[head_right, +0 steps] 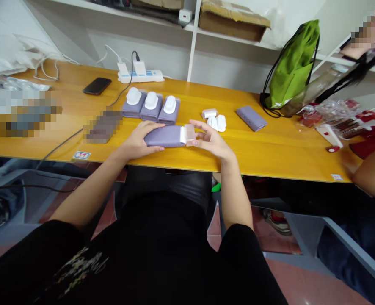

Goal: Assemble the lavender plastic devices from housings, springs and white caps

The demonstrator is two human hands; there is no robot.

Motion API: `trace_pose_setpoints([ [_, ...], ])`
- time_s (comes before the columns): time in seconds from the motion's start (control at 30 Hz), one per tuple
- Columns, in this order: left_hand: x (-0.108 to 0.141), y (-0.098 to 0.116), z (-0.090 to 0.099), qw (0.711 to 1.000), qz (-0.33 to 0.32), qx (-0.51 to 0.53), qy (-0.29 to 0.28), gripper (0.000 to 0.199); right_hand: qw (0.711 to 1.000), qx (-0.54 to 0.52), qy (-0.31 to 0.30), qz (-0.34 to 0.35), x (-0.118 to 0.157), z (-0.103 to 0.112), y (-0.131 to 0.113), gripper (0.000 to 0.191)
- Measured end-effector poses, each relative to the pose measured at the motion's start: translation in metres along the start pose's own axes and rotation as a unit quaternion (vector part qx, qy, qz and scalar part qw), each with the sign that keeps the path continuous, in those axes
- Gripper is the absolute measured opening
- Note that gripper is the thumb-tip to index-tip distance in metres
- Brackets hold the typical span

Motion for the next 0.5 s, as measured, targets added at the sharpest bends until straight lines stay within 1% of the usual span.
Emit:
trace_pose_setpoints([
  [0.1,0.000,0.002,0.000,1.000,-0.007,0.005,0.000,0.090,1.000,0.007,-0.005,-0.006,-0.001,-0.001,0.002,0.085],
  [0.2,0.000,0.002,0.000,1.000,-0.008,0.004,0.001,0.090,1.000,-0.001,-0.024,-0.012,-0.001,-0.006,0.005,0.087],
  [0.37,0.001,0.002,-0.001,1.000,-0.002,0.000,-0.005,0.092,0.999,-0.002,-0.039,-0.015,-0.001,-0.015,0.007,0.093],
  [0.5,0.001,0.002,0.000,1.000,-0.010,0.000,-0.006,0.091,0.999,-0.011,-0.044,-0.004,-0.004,-0.017,0.011,0.092],
])
Point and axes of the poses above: each hand's wrist, its own x-axis away from the middle knuckle, its own z-axis out of the back of the hand, y = z × x, the point moved 9 cm from there along -x, towards the middle knuckle, and after that the axes turned 1 degree about -y, right-handed, at the moved point
